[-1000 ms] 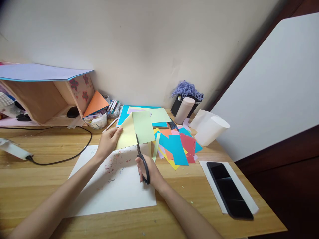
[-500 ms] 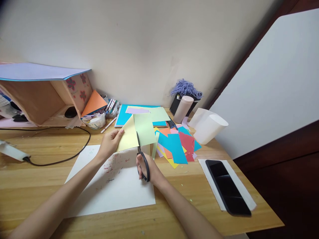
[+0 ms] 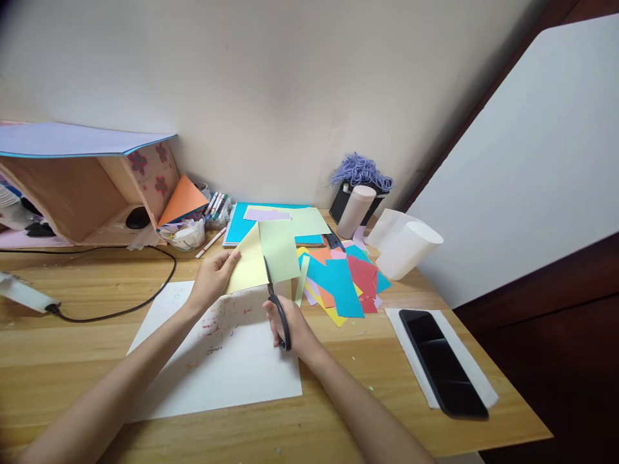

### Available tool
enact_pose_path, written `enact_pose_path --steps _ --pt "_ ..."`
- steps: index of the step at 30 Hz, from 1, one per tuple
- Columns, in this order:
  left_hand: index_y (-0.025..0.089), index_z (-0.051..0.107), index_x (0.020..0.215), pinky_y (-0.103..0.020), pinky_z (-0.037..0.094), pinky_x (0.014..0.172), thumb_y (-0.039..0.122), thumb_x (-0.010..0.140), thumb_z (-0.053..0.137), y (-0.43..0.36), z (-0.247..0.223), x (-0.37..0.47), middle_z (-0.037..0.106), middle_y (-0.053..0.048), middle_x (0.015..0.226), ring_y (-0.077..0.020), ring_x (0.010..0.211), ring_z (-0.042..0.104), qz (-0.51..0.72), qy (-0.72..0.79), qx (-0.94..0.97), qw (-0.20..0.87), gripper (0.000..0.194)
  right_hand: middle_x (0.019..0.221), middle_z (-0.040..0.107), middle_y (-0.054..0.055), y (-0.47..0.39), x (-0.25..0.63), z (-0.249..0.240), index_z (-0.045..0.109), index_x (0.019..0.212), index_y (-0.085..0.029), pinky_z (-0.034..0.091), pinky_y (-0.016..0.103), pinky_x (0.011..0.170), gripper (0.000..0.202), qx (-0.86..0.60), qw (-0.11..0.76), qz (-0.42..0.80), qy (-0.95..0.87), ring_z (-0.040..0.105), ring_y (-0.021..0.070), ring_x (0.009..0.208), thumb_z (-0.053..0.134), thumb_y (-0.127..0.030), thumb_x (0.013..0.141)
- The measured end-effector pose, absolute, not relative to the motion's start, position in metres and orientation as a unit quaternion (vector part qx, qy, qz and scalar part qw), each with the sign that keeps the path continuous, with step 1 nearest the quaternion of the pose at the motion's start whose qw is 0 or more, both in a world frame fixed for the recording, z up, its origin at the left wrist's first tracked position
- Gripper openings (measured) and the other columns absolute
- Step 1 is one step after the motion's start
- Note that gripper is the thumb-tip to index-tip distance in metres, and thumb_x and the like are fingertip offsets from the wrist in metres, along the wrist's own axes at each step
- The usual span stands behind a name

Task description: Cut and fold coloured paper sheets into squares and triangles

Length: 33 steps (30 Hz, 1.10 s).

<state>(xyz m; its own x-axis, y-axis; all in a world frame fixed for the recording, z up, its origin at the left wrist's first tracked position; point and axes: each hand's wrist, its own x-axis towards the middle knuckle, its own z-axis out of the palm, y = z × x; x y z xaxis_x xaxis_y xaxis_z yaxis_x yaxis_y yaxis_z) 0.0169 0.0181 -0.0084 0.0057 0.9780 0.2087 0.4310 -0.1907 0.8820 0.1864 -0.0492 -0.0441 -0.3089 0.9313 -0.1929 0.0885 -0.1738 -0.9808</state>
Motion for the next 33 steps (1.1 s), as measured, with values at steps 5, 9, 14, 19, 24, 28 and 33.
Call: enact_pose_path --steps 5,9,14,19,24,28,33 --pt "0.014 0.053 0.062 -0.02 0.024 0.047 0.047 0.079 0.042 0.016 -0.009 0.021 0.048 0.002 0.057 -0.0108 0.054 0.039 0.42 0.54 0.644 0.342 0.039 0.038 0.041 -0.007 -0.051 0.186 -0.047 0.043 0.072 -0.018 0.034 0.018 0.032 0.066 -0.454 0.363 0.623 -0.524 0.043 0.0085 0.03 0.024 -0.08 0.063" --pt "0.015 0.048 0.058 -0.02 0.022 0.046 0.047 0.079 0.04 0.013 -0.012 0.025 0.042 0.002 0.054 -0.0102 0.053 0.037 0.416 0.548 0.645 0.333 0.04 0.037 0.039 -0.007 -0.051 0.182 -0.045 0.04 0.07 -0.018 0.033 0.018 0.031 0.062 -0.474 0.374 0.622 -0.499 0.042 0.0086 0.03 0.03 -0.079 0.063" --pt "0.015 0.045 0.056 -0.02 0.021 0.046 0.046 0.08 0.04 0.014 -0.013 0.025 0.039 0.003 0.053 -0.0096 0.052 0.035 0.418 0.551 0.647 0.322 0.039 0.035 0.038 -0.008 -0.048 0.183 -0.054 0.04 0.066 -0.018 0.03 0.016 0.029 0.056 -0.477 0.378 0.589 -0.531 0.04 0.0071 0.027 0.032 -0.074 0.069" --pt "0.015 0.044 0.056 -0.02 0.02 0.046 0.047 0.081 0.04 0.015 -0.015 0.024 0.038 0.003 0.053 -0.0093 0.051 0.035 0.413 0.557 0.647 0.318 0.04 0.037 0.038 -0.009 -0.047 0.184 -0.058 0.039 0.066 -0.019 0.031 0.016 0.028 0.054 -0.475 0.39 0.58 -0.535 0.038 0.0063 0.026 0.034 -0.072 0.07" --pt "0.015 0.046 0.058 -0.02 0.021 0.045 0.047 0.08 0.04 0.015 -0.015 0.024 0.039 0.003 0.053 -0.0094 0.051 0.035 0.416 0.553 0.64 0.334 0.039 0.037 0.037 -0.009 -0.049 0.184 -0.054 0.039 0.067 -0.019 0.032 0.017 0.027 0.057 -0.483 0.38 0.597 -0.516 0.037 0.0067 0.026 0.036 -0.075 0.065" --pt "0.015 0.048 0.058 -0.02 0.023 0.046 0.046 0.08 0.041 0.013 -0.013 0.026 0.041 0.003 0.054 -0.0097 0.053 0.036 0.394 0.537 0.655 0.357 0.039 0.037 0.039 -0.007 -0.048 0.186 -0.055 0.042 0.069 -0.017 0.032 0.017 0.03 0.063 -0.475 0.37 0.614 -0.51 0.041 0.0075 0.028 0.025 -0.078 0.067" --pt "0.015 0.047 0.058 -0.02 0.025 0.047 0.046 0.08 0.04 0.011 -0.012 0.03 0.041 0.003 0.055 -0.0096 0.053 0.036 0.394 0.534 0.649 0.371 0.038 0.036 0.038 -0.007 -0.047 0.186 -0.054 0.041 0.066 -0.017 0.03 0.016 0.029 0.061 -0.485 0.376 0.602 -0.511 0.042 0.0075 0.027 0.027 -0.077 0.067"
